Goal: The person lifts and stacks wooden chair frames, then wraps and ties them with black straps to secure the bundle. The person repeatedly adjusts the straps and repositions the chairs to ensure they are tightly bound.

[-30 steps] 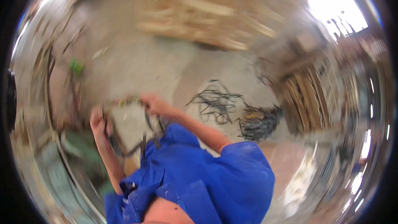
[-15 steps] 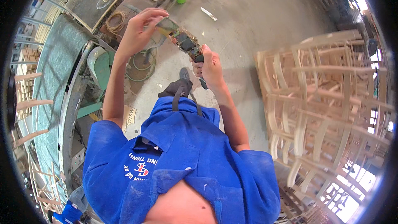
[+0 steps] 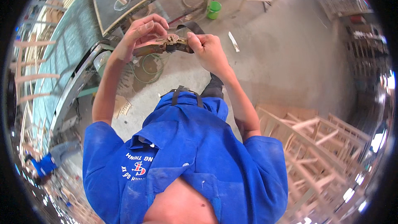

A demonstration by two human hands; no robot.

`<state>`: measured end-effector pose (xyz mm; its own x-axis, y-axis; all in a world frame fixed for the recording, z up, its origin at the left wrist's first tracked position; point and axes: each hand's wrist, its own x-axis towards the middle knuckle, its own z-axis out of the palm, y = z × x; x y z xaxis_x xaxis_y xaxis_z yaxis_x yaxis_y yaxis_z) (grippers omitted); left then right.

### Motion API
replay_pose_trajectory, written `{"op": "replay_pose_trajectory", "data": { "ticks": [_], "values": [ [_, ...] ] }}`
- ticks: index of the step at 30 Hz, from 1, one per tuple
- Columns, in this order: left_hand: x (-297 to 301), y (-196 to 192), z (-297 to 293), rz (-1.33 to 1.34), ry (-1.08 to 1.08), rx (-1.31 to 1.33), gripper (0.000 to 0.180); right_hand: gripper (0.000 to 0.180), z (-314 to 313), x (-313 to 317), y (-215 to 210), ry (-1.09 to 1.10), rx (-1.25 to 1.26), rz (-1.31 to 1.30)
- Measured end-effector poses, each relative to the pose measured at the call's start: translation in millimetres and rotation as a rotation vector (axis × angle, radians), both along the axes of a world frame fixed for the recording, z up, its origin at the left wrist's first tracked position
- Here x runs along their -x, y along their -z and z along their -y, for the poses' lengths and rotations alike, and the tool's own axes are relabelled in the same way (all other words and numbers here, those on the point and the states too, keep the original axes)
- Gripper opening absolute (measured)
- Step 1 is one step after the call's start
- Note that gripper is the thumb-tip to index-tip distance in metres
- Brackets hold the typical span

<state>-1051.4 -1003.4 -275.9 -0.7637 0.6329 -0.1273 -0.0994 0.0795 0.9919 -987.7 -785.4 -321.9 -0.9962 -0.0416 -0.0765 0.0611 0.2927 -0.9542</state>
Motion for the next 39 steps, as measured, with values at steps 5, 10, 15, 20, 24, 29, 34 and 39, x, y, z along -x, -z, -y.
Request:
{"op": "replay_pose_trajectory", "data": {
  "ticks": [5,10,15,20,24,29,34,39],
  "values": [
    [22,16,-36,0.387,-0.433,-0.361,0.059,0.050,-45,77,6,-0.113,-0.032,0.129],
    [32,25,-56,0.348,-0.474,-0.312,0.053,0.052,-67,129,13,-0.387,-0.092,0.061],
    [27,40,-57,0.175,-0.687,-0.312,0.045,0.050,-63,160,24,-0.533,-0.195,-0.026],
    [22,42,-60,0.037,-0.904,-0.220,0.036,0.024,-27,161,3,-0.735,-0.020,-0.170],
    [-3,36,-49,-0.060,-1.027,0.007,0.048,0.020,6,154,7,-0.866,-0.191,-0.160],
    [-31,45,-32,-0.138,-1.102,0.192,0.053,0.013,32,135,28,-0.931,-0.042,-0.324],
    [-43,49,-30,-0.164,-1.165,0.228,0.054,0.010,45,132,37,-0.968,-0.160,-0.394],
    [-49,58,-32,-0.231,-1.187,0.299,0.055,0.012,51,123,48,-0.985,-0.194,-0.358]
  ]
}}
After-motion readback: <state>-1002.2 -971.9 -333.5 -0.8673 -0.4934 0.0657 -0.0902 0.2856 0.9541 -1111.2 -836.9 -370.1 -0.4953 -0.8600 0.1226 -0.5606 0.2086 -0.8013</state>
